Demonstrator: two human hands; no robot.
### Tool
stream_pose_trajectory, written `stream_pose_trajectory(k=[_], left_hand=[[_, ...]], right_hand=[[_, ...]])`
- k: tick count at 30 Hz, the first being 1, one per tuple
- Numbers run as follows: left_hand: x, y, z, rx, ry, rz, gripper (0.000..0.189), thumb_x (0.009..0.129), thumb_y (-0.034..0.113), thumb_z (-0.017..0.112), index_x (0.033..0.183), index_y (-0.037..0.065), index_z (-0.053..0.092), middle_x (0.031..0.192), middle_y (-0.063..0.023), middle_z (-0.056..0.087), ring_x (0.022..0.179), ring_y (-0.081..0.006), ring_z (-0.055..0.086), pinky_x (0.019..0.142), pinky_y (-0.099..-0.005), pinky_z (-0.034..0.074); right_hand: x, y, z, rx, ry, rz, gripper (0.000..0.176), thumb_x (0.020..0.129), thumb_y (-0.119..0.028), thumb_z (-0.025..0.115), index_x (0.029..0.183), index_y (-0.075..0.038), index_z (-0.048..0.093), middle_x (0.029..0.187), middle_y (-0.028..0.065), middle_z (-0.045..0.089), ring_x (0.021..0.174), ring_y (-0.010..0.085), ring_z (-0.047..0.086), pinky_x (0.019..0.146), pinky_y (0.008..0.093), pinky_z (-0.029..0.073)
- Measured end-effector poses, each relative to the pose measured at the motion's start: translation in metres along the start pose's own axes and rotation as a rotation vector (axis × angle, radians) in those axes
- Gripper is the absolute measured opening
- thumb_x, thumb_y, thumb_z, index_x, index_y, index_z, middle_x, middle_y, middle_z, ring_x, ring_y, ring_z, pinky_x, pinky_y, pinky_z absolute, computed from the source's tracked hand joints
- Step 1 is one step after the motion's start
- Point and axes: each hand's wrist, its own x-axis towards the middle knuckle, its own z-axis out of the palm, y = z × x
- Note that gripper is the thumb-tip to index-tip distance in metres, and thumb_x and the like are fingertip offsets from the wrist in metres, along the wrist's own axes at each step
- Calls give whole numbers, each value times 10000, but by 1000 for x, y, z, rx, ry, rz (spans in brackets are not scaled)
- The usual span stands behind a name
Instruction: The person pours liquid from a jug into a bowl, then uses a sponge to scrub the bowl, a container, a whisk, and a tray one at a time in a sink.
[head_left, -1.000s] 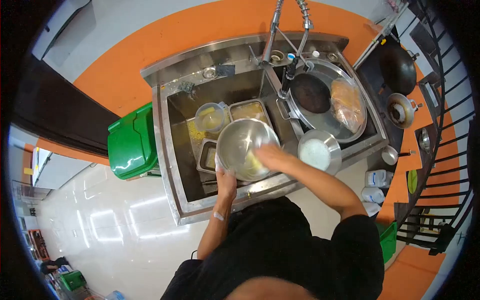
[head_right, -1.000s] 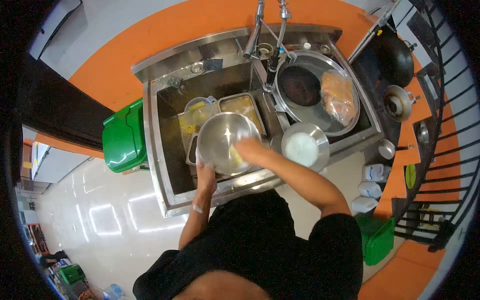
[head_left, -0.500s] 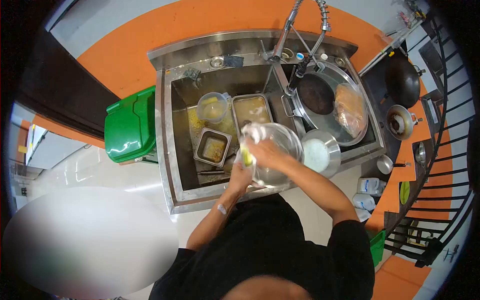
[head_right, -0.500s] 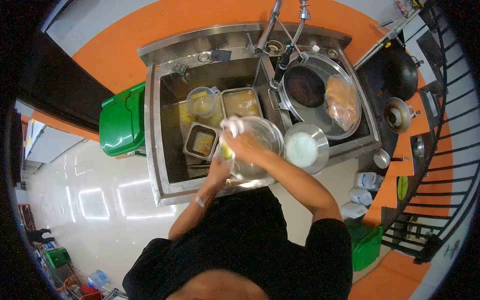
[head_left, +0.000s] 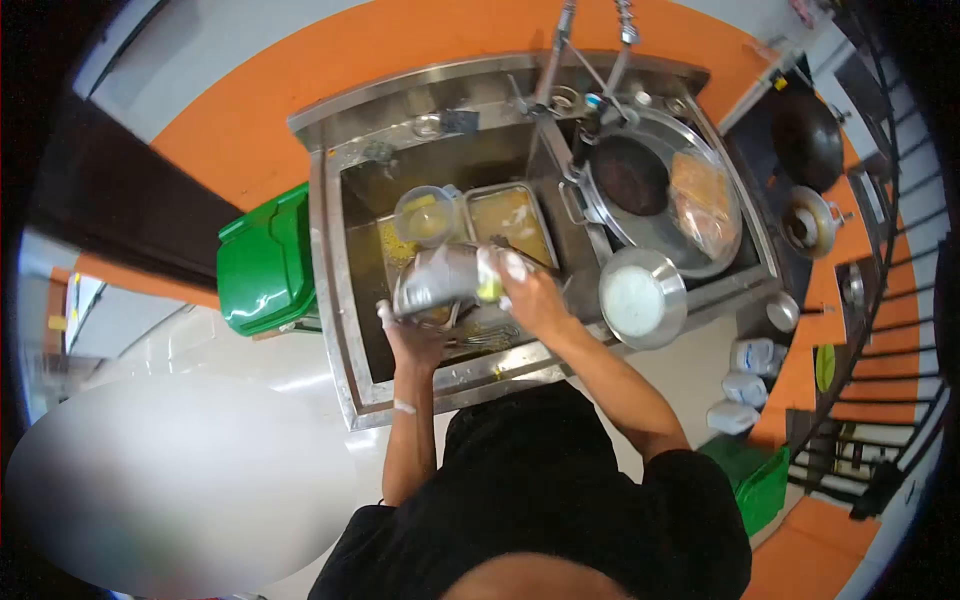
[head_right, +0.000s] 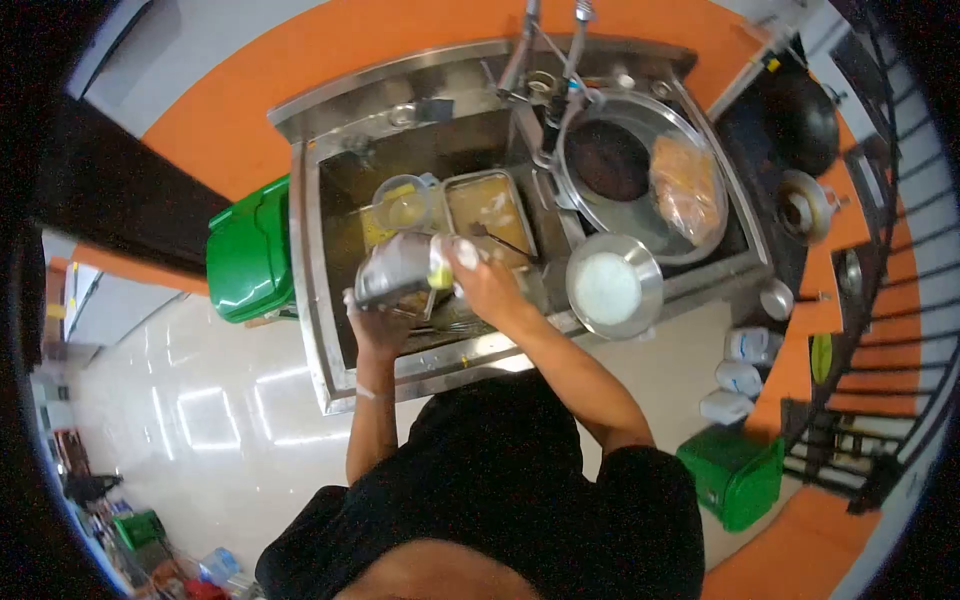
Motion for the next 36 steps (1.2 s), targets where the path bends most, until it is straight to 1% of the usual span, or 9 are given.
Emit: stream_pose_trajectory(k=[2,4,8,16,23,26,27,33,36], left_hand=[[53,-11,-79,-85,-289,112,452,936,401,412,1205,41,467,1173,-142,531,1088,-276,532,980,-452,410],[5,-13,-53,643,-350,965,473,885,286,545,1244,-4,444,1239,-103,502,1129,-251,492,995,-420,374],[22,5,-27,-309,-289,167,334,903,147,450,1189,-12,516,1201,-148,551,1071,-266,556,995,-424,414],[38,-36,-23,-365,-74,475,302,986,223,383,1092,22,581,1021,-89,633,915,-234,598,847,-396,479],[16,-44,-11,-517,-94,354,295,952,255,437,1140,73,572,1118,-87,616,1011,-254,594,925,-433,462],[5,-28,-9,-414,-196,235,325,954,288,405,1163,80,542,1166,-110,587,1055,-254,575,949,-443,451],[20,-31,-24,-378,-239,252,323,954,271,396,1179,72,515,1193,-124,564,1092,-267,553,957,-448,445],[-5,2,8,-279,-313,487,356,877,148,487,1192,-18,498,1178,-164,566,1104,-299,548,990,-436,417],[-3,12,7,-142,-96,572,287,924,132,462,1158,-29,502,1123,-151,583,1022,-260,583,909,-386,472]], right_hand=[[-5,17,22,73,202,-301,696,775,-35,564,1410,-222,348,1062,205,618,829,357,649,754,436,537],[-11,24,30,204,110,-236,667,776,-23,574,1391,-208,394,1167,193,581,996,346,600,852,407,504],[-8,25,23,297,19,-82,550,751,69,553,1285,-53,505,1234,189,555,1113,311,552,958,332,410],[15,44,84,1698,-33,679,416,845,-58,488,1260,-37,475,1068,60,589,968,208,577,869,392,460],[4,60,99,2485,-443,514,403,832,-74,519,1233,-34,517,1213,119,570,1094,278,556,958,433,459],[-14,51,91,2222,-313,877,350,743,-62,634,1089,-86,587,914,44,632,749,181,619,698,338,549],[-12,45,84,2221,-301,535,388,742,-91,677,1116,-77,580,835,41,615,690,157,593,614,303,537],[14,57,14,1606,-769,621,430,771,-73,674,1180,-55,541,965,77,639,795,204,635,709,288,536],[15,55,-6,1187,-342,201,422,762,-58,690,1163,-21,561,1004,93,642,906,210,625,797,313,508]])
